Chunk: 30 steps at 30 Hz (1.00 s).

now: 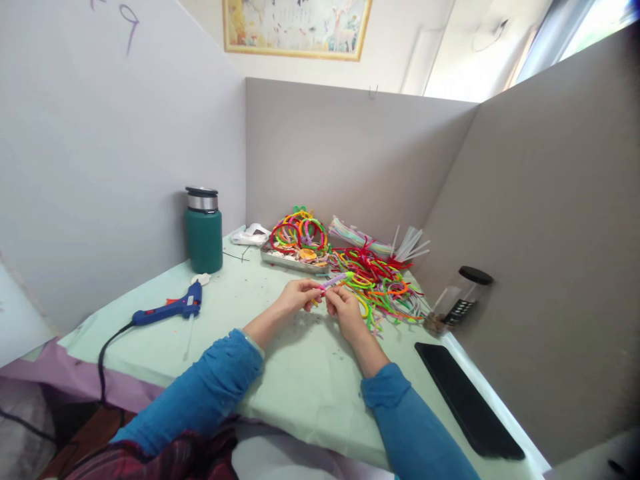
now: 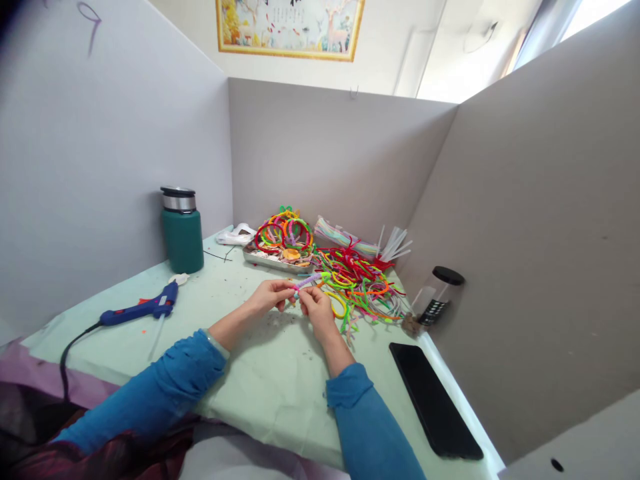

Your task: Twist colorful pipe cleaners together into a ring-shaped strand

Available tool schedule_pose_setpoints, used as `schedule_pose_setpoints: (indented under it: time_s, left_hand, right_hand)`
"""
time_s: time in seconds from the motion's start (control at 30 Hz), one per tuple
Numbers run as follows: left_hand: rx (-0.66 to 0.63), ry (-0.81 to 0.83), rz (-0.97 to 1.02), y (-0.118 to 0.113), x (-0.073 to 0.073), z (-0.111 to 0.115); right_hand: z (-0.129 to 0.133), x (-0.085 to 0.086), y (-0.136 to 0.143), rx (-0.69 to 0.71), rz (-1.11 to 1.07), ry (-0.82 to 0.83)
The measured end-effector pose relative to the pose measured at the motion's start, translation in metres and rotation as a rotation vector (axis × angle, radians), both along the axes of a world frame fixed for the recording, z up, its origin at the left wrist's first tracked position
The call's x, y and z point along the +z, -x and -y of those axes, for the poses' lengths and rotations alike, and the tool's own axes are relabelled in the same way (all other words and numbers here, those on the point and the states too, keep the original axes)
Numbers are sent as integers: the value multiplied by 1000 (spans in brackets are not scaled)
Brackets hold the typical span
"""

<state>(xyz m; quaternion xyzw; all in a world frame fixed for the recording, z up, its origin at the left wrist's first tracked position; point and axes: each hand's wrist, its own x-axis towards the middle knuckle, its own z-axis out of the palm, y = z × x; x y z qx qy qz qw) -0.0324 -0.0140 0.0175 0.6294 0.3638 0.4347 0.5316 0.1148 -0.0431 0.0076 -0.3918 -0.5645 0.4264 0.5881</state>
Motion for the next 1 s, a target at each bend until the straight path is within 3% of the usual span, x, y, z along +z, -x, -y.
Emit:
schedule_pose_setpoints:
  time_s: [0.43, 0.83, 1.0]
  left_hand:
    - [-21, 28, 33, 1, 0, 1]
    - [-173, 77, 28, 3, 3, 7]
    - [-119, 40, 52, 1, 6, 8]
  right_hand:
    - [-11, -10, -3, -14, -38, 1]
    - [-10, -11, -4, 51, -10, -6]
    - [-11, -11, -3, 8, -31, -1]
